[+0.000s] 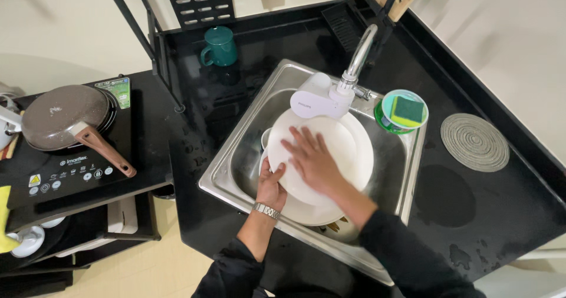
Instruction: The person rinses plates and a glass under running water in a sink, rubbing the surfaces by hand and placing them on a rack or counter nearby.
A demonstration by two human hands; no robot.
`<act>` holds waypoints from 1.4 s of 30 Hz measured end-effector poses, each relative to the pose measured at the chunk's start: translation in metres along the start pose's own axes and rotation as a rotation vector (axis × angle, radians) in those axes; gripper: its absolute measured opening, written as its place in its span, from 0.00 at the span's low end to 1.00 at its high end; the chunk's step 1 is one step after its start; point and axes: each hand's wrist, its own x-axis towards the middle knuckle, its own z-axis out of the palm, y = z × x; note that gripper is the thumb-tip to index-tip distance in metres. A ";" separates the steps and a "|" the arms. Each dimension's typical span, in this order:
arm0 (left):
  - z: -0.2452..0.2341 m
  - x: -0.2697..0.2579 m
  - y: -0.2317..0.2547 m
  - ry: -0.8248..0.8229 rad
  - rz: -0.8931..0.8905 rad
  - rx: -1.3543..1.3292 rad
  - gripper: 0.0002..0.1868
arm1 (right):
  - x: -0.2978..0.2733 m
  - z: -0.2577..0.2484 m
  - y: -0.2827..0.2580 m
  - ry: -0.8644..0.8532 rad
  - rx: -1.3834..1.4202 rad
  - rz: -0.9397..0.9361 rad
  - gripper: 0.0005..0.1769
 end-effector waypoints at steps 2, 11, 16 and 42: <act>0.001 -0.003 -0.004 0.003 -0.007 0.014 0.18 | 0.013 0.003 0.027 0.016 0.005 0.031 0.28; -0.008 -0.001 -0.002 0.077 0.018 -0.025 0.19 | -0.064 -0.010 0.070 0.071 0.197 0.565 0.33; 0.001 -0.004 -0.007 0.075 0.021 -0.011 0.19 | -0.089 0.014 -0.002 0.212 0.122 0.368 0.31; 0.023 0.016 -0.055 -0.065 -0.407 0.396 0.29 | -0.137 -0.120 0.116 0.562 1.130 0.993 0.16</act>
